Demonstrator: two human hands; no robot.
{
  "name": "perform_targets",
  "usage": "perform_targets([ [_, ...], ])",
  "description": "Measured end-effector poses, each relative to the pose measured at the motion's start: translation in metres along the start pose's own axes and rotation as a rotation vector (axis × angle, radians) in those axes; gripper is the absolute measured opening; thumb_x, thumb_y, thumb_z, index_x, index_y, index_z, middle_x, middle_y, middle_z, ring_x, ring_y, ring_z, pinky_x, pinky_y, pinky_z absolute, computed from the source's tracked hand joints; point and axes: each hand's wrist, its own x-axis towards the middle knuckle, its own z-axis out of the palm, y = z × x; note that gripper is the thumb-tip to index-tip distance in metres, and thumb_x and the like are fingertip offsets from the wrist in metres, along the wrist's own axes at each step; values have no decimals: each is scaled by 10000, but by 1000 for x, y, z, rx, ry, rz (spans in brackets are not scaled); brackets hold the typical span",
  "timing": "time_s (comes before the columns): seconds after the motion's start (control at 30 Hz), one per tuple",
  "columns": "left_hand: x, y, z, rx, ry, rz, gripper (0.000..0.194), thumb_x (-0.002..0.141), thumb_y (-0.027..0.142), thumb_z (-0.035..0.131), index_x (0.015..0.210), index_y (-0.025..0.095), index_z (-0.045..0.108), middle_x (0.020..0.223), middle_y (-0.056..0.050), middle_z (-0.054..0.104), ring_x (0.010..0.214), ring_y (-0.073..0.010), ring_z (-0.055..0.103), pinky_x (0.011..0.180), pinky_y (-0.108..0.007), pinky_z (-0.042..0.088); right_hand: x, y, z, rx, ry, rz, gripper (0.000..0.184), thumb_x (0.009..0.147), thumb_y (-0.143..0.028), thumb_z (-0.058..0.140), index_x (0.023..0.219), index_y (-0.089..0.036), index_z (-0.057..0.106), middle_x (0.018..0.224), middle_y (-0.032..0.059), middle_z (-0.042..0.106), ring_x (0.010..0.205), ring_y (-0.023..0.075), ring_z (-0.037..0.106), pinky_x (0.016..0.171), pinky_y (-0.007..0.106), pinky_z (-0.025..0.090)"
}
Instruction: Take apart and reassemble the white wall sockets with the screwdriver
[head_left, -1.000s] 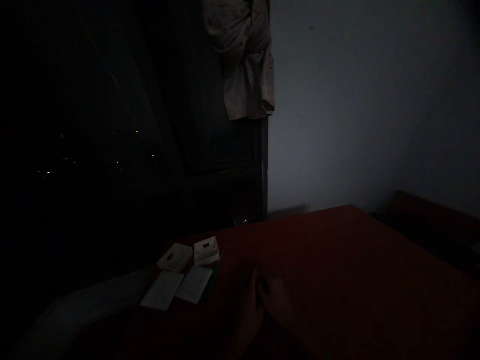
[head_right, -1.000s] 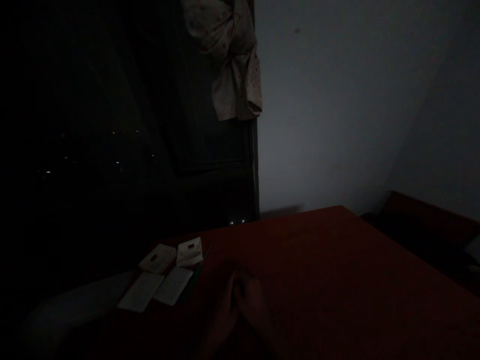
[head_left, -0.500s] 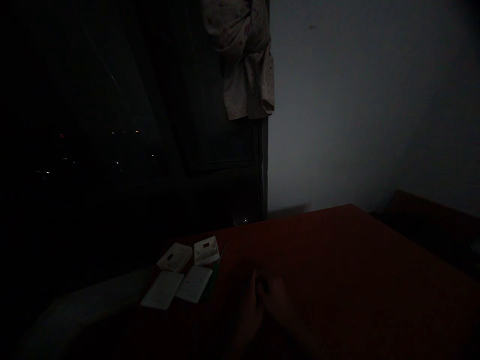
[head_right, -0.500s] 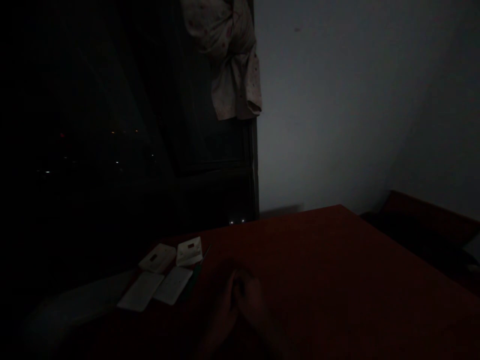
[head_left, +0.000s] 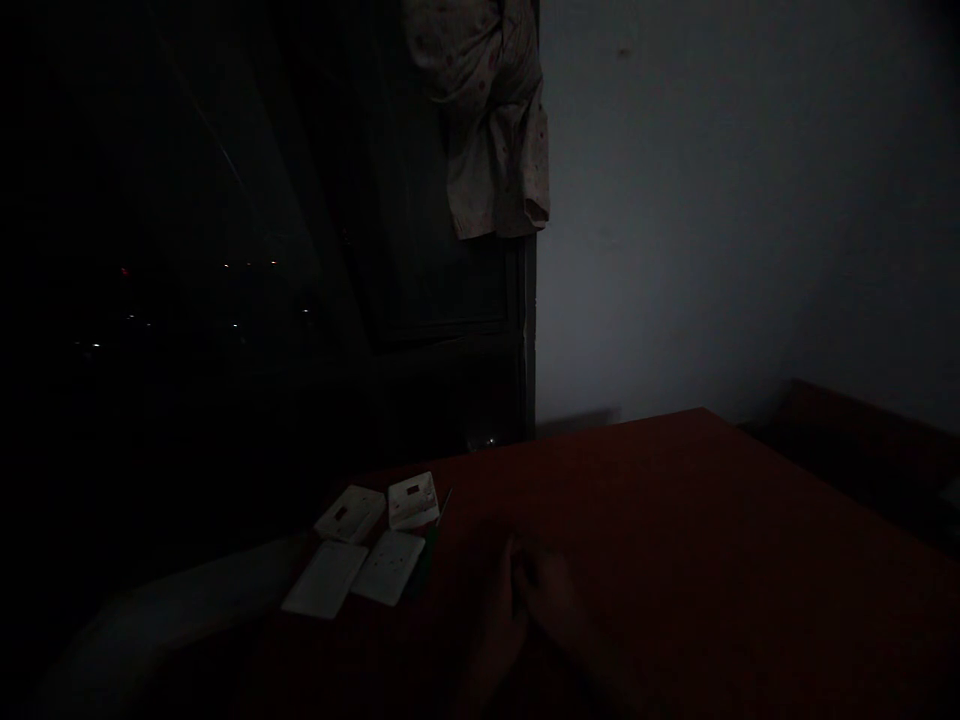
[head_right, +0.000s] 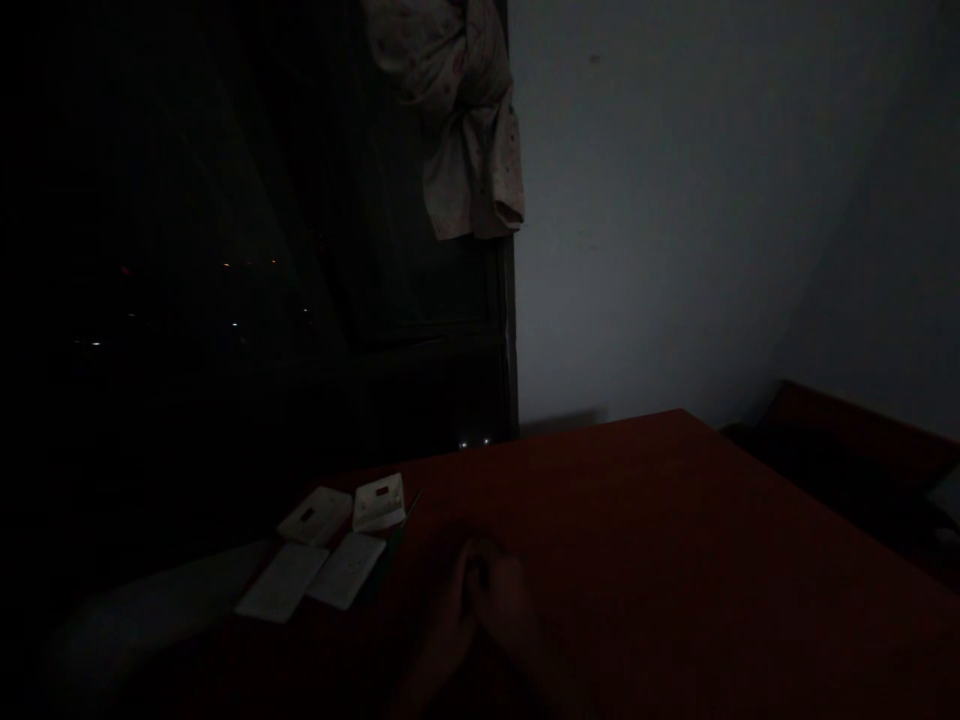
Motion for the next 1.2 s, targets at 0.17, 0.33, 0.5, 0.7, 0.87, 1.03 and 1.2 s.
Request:
perform_targets([
  [0.17,1,-3,2,-3,-8,-1,676,795,188,408,1456,104,294,1468,-130,410,1333,-229,414,1116,-370,306,0,-1,-1,-3,0,0,323,800,-158,415,976,-155,686,949,92,723,849,195,672,747,264,478],
  [0.33,0,-1,-1,94,21,27,651,796,171,399,1436,69,330,1476,-155,390,1355,-251,374,1143,-420,246,0,-5,-3,16,-5,-18,333,794,-136,407,978,-164,683,966,82,726,866,182,674,762,250,474],
  [0.5,1,-6,1,50,1,32,655,810,165,395,1455,115,292,1490,-122,378,1360,-214,369,1136,-377,265,0,-7,-5,11,-9,-29,325,803,-154,403,959,-159,689,947,89,725,863,191,670,774,265,474],
  [0.7,2,-6,2,53,-25,-9,636,829,187,391,1454,114,297,1489,-126,380,1362,-219,368,1140,-359,254,-2,-6,-5,-10,-6,-11,339,818,-175,407,1024,-164,676,998,88,719,898,188,667,782,258,470],
  [0.87,1,1,-1,38,-10,3,633,812,152,382,1436,66,317,1480,-152,384,1362,-216,369,1144,-361,250,0,-4,-3,-24,-2,3,337,804,-157,409,997,-176,684,983,83,724,882,192,671,773,262,469],
  [1.03,1,-3,-1,57,-4,27,635,813,170,404,1439,96,326,1472,-135,405,1344,-220,395,1135,-358,270,1,-1,-1,-3,-7,-14,336,803,-150,403,983,-158,687,969,93,725,875,190,672,769,262,469],
  [1.2,4,-12,4,75,12,46,641,818,180,396,1448,101,305,1470,-141,407,1336,-239,404,1128,-409,280,1,-1,-1,8,-2,-21,337,795,-162,423,1017,-154,676,992,94,723,886,194,670,781,264,473],
])
